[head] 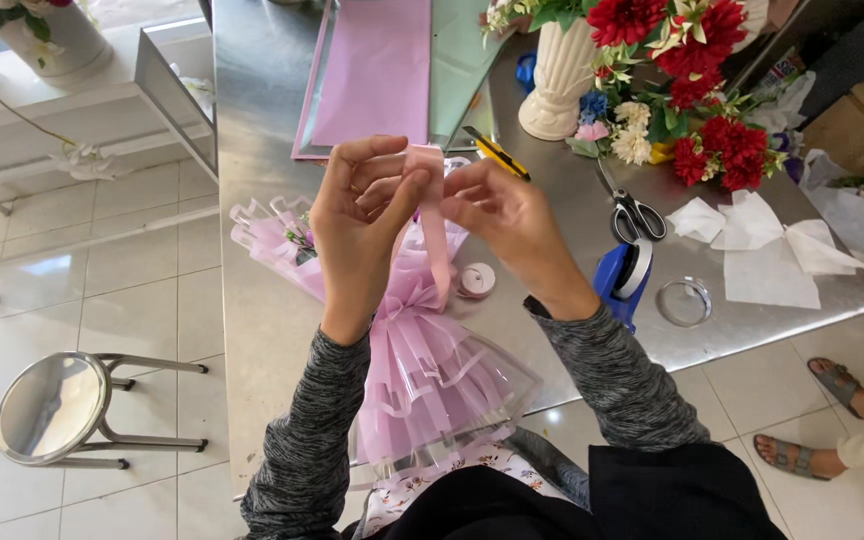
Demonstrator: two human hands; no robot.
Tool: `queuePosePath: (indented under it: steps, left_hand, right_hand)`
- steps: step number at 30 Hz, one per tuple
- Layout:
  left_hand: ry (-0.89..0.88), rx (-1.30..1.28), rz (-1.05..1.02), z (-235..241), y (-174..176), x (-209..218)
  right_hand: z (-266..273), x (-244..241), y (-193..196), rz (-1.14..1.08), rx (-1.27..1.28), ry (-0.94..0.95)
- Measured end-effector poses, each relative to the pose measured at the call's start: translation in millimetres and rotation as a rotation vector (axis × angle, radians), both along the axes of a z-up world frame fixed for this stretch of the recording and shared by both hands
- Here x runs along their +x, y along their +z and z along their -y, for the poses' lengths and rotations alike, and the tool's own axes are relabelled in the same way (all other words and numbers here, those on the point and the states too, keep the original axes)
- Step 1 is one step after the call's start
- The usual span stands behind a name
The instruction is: The person prepares a bouquet by folding pink tissue paper around the stems, securing it with tape and a pink ribbon, and trimming the ribbon with shears.
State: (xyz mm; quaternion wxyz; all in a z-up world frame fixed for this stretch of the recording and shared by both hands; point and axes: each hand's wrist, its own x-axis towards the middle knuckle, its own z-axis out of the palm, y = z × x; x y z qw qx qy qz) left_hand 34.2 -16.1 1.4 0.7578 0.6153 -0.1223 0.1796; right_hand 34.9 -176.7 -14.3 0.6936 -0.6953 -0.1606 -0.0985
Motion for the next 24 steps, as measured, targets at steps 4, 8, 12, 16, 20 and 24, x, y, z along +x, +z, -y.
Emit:
queuePosePath:
  steps: [4, 8, 12, 16, 20, 24]
  left_hand:
    - [-0.028, 0.031, 0.016, 7.3, 8.4, -9.1]
    - [-0.037, -0.015, -0.006, 6.7, -7.5, -2.6]
    - [-0.059, -0.068, -0.039, 7.1, -3.4, -9.3]
    - [-0.035, -0.033, -0.059, 2.4, 4.1, -18.5]
    - [-0.028, -0.021, -0.074, 1.6, 2.1, -25.2]
    - [-0.004, -0.028, -0.098, -2.8, 5.3, -32.4]
  right_hand:
    - [-6.9, -5.9, -28.1, 0.047, -0.028, 0.047]
    - [-1.5, -1.1, -61.6, 0.034, 0.018, 0.062]
    - [74.2, 8.1, -44.1, -0.098, 0.181, 0.257]
    - [213.5, 82.1, -103.8, -0.243, -0.61, -0.153]
    - [354.5, 163.8, -263.2, -0.496, -1.317, -0.417]
    - [349.1, 152.9, -256.2, -0.582, -1.281, -0.383]
